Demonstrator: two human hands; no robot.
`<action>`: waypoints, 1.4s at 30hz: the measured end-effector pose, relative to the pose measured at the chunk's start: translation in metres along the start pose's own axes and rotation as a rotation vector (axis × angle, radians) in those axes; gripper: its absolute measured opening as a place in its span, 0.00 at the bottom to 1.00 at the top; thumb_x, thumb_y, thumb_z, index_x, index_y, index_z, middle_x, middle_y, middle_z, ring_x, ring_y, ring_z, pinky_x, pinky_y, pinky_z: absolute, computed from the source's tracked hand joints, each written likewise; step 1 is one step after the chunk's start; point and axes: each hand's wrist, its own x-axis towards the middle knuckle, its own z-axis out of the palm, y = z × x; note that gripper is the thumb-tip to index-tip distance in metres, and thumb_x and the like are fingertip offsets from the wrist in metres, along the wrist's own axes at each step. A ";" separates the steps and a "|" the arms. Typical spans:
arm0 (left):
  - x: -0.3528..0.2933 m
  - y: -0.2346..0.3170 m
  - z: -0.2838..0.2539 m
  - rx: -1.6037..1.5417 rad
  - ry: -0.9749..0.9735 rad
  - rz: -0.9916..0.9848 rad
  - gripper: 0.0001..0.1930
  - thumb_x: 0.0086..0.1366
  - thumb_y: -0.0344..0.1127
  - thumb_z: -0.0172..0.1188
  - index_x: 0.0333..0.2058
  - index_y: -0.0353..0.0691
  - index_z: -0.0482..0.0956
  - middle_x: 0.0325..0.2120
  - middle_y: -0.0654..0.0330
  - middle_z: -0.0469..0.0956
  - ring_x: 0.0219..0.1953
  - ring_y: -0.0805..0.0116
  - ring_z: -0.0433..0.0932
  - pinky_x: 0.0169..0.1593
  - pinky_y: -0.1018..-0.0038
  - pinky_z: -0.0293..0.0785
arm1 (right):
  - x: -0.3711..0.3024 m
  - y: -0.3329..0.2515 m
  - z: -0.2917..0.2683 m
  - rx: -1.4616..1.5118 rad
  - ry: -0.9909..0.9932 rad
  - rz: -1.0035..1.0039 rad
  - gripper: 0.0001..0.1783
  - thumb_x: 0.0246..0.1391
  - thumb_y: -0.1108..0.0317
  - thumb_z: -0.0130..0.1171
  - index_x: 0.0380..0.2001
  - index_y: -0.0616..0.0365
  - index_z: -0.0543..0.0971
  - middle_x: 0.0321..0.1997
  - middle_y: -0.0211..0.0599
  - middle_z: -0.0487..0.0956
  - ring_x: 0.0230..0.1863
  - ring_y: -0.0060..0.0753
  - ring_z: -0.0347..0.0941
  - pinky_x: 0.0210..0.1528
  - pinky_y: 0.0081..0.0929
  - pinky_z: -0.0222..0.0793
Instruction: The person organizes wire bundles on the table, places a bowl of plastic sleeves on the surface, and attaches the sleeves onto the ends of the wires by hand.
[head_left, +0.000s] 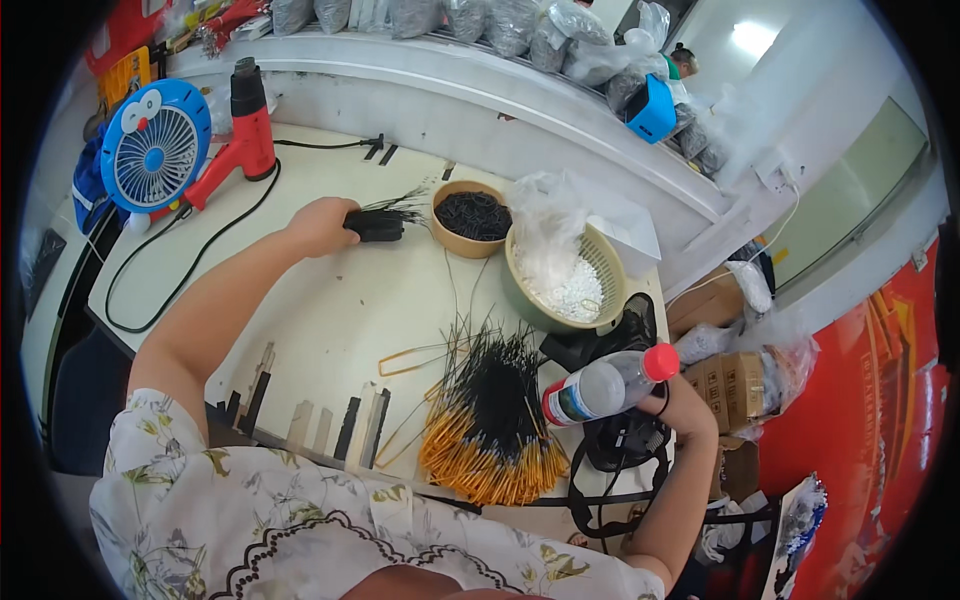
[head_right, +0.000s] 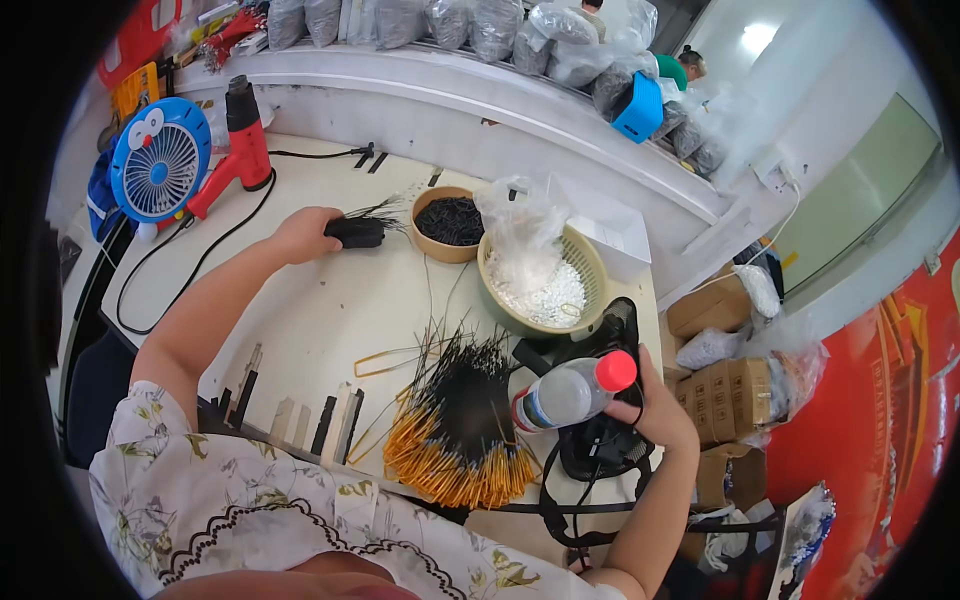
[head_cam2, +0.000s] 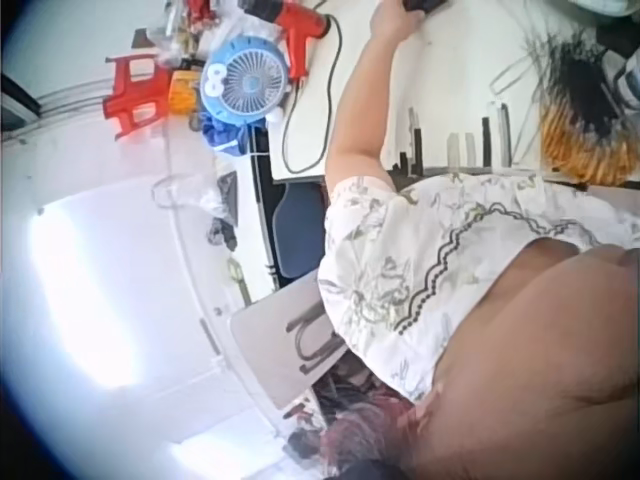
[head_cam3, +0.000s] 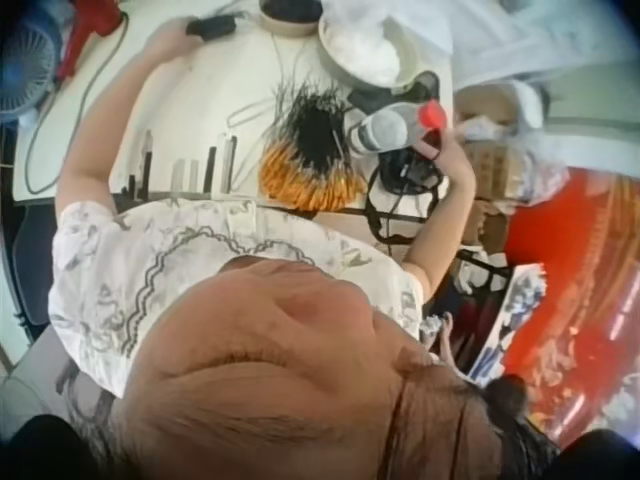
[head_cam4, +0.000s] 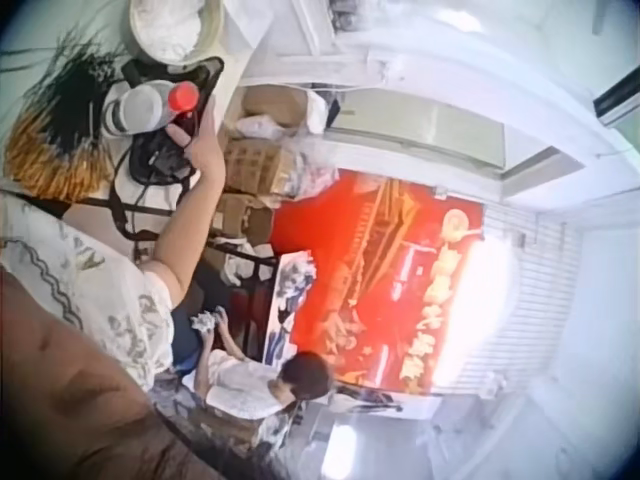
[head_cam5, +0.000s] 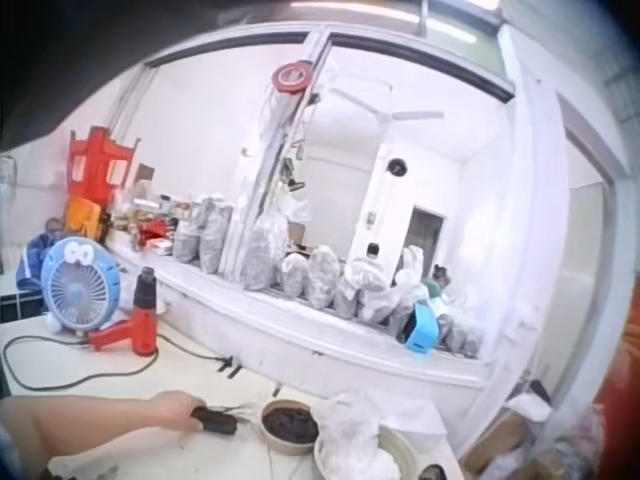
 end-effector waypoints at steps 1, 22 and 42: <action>-0.001 0.002 0.001 -0.035 0.019 0.009 0.21 0.52 0.34 0.65 0.46 0.39 0.75 0.38 0.51 0.79 0.42 0.53 0.76 0.46 0.64 0.71 | -0.003 0.001 0.006 0.062 0.060 0.030 0.48 0.42 0.60 0.70 0.62 0.63 0.57 0.58 0.57 0.68 0.59 0.47 0.64 0.60 0.35 0.58; -0.003 0.075 0.022 -0.355 0.136 0.333 0.18 0.57 0.33 0.60 0.48 0.40 0.75 0.34 0.51 0.79 0.36 0.54 0.77 0.41 0.65 0.71 | 0.052 0.006 -0.022 -0.258 0.084 0.041 0.50 0.43 0.74 0.63 0.67 0.61 0.47 0.66 0.51 0.59 0.67 0.41 0.55 0.67 0.30 0.50; -0.025 0.140 0.025 -0.601 0.114 0.391 0.15 0.61 0.32 0.59 0.46 0.32 0.74 0.36 0.54 0.80 0.38 0.69 0.78 0.45 0.74 0.71 | 0.049 0.007 -0.016 0.086 0.060 0.136 0.53 0.25 0.76 0.66 0.62 0.59 0.58 0.47 0.52 0.76 0.52 0.49 0.72 0.53 0.33 0.67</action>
